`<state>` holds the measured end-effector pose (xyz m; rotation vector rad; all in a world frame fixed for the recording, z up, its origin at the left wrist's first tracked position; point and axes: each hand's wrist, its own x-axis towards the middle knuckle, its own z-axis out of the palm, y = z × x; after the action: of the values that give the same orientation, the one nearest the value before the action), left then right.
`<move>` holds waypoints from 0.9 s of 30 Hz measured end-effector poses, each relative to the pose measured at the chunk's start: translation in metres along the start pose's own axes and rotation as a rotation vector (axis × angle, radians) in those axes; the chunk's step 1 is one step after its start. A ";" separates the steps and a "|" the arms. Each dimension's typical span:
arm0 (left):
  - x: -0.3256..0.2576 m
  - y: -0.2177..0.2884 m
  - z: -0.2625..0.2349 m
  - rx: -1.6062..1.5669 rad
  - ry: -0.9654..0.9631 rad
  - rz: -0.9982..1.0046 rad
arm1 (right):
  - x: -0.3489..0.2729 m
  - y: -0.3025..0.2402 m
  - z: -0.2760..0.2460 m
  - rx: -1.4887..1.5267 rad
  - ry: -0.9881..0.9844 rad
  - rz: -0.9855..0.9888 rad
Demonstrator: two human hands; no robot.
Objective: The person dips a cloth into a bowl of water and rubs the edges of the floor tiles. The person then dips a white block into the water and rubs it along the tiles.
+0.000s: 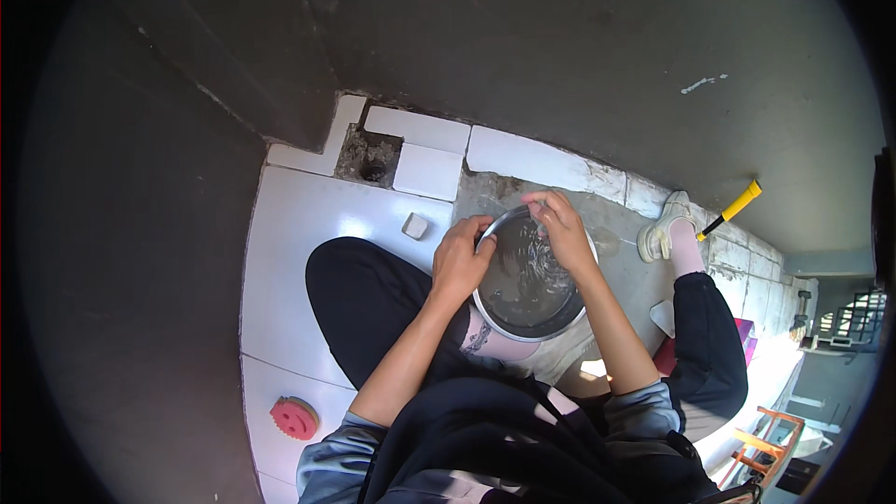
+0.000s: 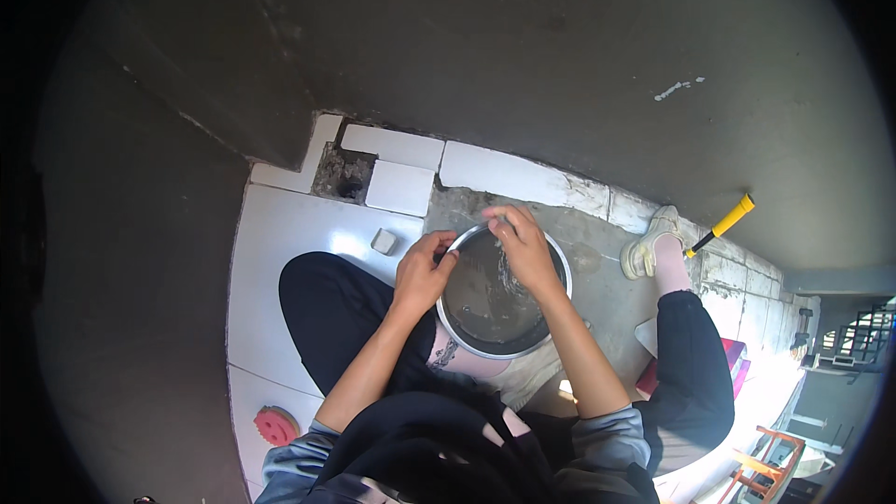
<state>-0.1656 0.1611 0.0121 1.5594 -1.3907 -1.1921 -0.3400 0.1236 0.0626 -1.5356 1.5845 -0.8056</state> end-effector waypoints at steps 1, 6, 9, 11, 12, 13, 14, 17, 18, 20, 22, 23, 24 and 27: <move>-0.001 -0.001 -0.002 0.029 0.004 0.022 | 0.013 -0.008 0.006 0.083 -0.030 -0.040; 0.000 0.002 -0.004 0.071 0.000 0.039 | 0.077 -0.036 0.064 -0.100 -0.123 -0.117; 0.000 0.001 -0.001 0.057 -0.042 -0.004 | 0.120 -0.047 0.112 -0.122 -0.199 -0.018; 0.000 0.004 -0.002 0.064 -0.048 -0.003 | 0.145 -0.044 0.144 -0.156 -0.194 -0.095; -0.001 0.003 -0.001 0.076 -0.055 0.001 | 0.155 -0.043 0.158 -0.197 -0.171 -0.170; -0.001 0.000 -0.005 0.097 -0.054 -0.007 | 0.162 -0.042 0.179 -0.225 -0.159 -0.247; 0.001 0.011 -0.007 0.081 -0.079 -0.040 | 0.170 -0.035 0.191 -0.228 -0.150 -0.245; 0.002 0.006 -0.004 0.105 -0.115 -0.031 | 0.188 -0.027 0.220 -0.298 -0.056 -0.348; 0.002 0.006 -0.003 0.064 -0.110 -0.011 | 0.192 -0.027 0.227 -0.332 -0.035 -0.322; 0.002 0.001 -0.005 0.055 -0.108 -0.039 | 0.193 -0.032 0.237 -0.406 -0.050 -0.321; 0.001 0.003 -0.008 0.018 -0.085 -0.063 | 0.199 -0.031 0.246 -0.487 -0.045 -0.444; 0.001 0.002 -0.008 0.019 -0.094 -0.064 | 0.201 -0.029 0.249 -0.572 -0.040 -0.572; 0.000 0.001 -0.007 0.012 -0.090 -0.049 | 0.201 -0.026 0.251 -0.598 -0.036 -0.620; 0.001 0.003 -0.007 0.006 -0.127 -0.060 | 0.202 -0.016 0.263 -0.734 -0.092 -0.578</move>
<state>-0.1594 0.1594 0.0167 1.5631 -1.4382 -1.3448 -0.1002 -0.0596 -0.0753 -2.5920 1.4485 -0.4303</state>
